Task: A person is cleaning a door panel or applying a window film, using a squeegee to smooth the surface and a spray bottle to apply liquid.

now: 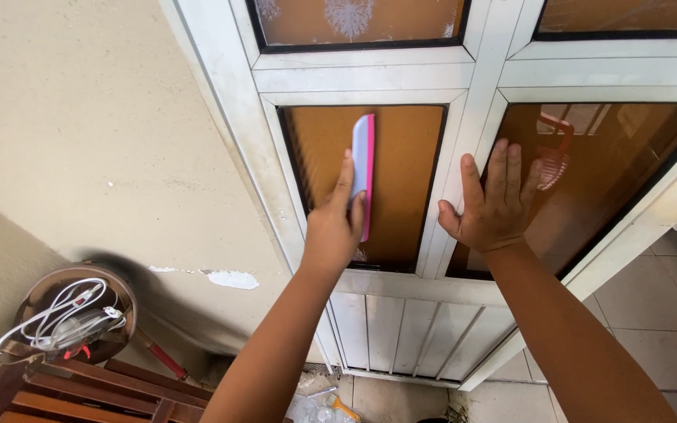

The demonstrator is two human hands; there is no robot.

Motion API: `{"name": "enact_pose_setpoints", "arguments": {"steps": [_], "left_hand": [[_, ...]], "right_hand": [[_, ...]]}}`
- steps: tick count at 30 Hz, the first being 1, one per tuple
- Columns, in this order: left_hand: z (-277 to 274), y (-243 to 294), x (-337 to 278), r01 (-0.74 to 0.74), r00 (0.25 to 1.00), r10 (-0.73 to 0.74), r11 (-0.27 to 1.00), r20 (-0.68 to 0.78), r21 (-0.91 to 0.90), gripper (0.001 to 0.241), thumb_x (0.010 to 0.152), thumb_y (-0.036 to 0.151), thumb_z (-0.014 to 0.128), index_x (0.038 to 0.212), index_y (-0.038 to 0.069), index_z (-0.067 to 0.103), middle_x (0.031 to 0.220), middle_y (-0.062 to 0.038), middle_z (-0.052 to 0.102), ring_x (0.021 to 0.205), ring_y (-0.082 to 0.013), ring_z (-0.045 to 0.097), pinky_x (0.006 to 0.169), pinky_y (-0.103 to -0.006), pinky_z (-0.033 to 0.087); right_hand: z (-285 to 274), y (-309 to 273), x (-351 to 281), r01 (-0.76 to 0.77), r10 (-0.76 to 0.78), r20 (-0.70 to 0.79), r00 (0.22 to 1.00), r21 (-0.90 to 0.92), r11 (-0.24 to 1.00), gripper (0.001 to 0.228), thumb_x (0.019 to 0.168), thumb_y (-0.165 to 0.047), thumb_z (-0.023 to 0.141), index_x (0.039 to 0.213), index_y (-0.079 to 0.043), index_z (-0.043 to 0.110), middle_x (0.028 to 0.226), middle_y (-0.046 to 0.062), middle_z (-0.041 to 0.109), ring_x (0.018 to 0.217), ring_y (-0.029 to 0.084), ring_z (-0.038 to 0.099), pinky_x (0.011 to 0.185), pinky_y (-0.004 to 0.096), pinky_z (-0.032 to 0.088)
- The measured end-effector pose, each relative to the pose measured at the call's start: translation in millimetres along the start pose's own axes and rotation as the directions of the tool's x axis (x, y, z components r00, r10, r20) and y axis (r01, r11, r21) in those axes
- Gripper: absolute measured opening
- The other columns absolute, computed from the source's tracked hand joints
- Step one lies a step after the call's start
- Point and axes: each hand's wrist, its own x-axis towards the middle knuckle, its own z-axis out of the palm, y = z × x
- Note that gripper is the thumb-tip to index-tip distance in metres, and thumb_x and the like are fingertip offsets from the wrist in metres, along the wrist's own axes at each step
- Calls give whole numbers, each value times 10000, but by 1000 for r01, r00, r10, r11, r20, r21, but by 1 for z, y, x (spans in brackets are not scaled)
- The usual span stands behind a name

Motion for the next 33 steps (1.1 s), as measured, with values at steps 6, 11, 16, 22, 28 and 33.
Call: {"name": "enact_pose_setpoints", "arguments": {"steps": [6,11,16,22,28,33], "left_hand": [[-15,-13,0,-3,995,7,999,-102,38,611,1048,233,551,1615,258,322,1014,-248,752,877,-394,756,736,-437,630],[-35,-20,0,17,992,-17,1000,-125,-2,608,1039,179,572,1604,190,346,1030,-296,743,884,-416,759,723,-443,636],[-40,-27,1,46,988,-42,999,-149,27,612,1038,166,568,1605,194,340,1092,-276,734,958,-402,746,722,-437,639],[-44,-29,-1,133,981,-128,991,-148,28,622,1040,160,557,1613,187,316,1138,-275,720,994,-402,734,725,-435,647],[-44,-27,-3,132,968,-111,988,-223,83,622,1039,149,557,1613,164,315,1074,-246,741,961,-380,745,732,-448,644],[-43,-35,-6,120,968,-85,983,-236,138,625,1036,128,550,1614,173,316,1070,-229,748,955,-356,751,747,-433,648]], "right_hand": [[0,1,-1,4,-4,6,1000,4,1000,768,975,-601,408,1510,-87,604,1527,377,487,1451,511,389,1141,711,145],[-1,1,-1,13,-13,-3,1000,4,1000,776,989,-616,386,1508,-84,607,1511,386,508,1443,516,403,1139,715,150],[-3,1,1,19,-19,-8,1000,27,999,771,996,-605,401,1504,-65,612,1510,401,497,1441,528,394,1120,723,175],[-5,0,1,12,-12,11,1000,11,1000,764,994,-604,406,1501,-74,618,1521,387,495,1446,518,399,1128,704,176],[-4,1,2,16,-16,-8,1000,0,1000,762,985,-607,410,1483,-77,641,1515,382,512,1448,515,403,1139,701,166],[-4,1,0,9,-9,-2,1000,11,1000,760,981,-600,421,1498,-81,626,1515,381,513,1449,516,397,1141,703,152]]}}
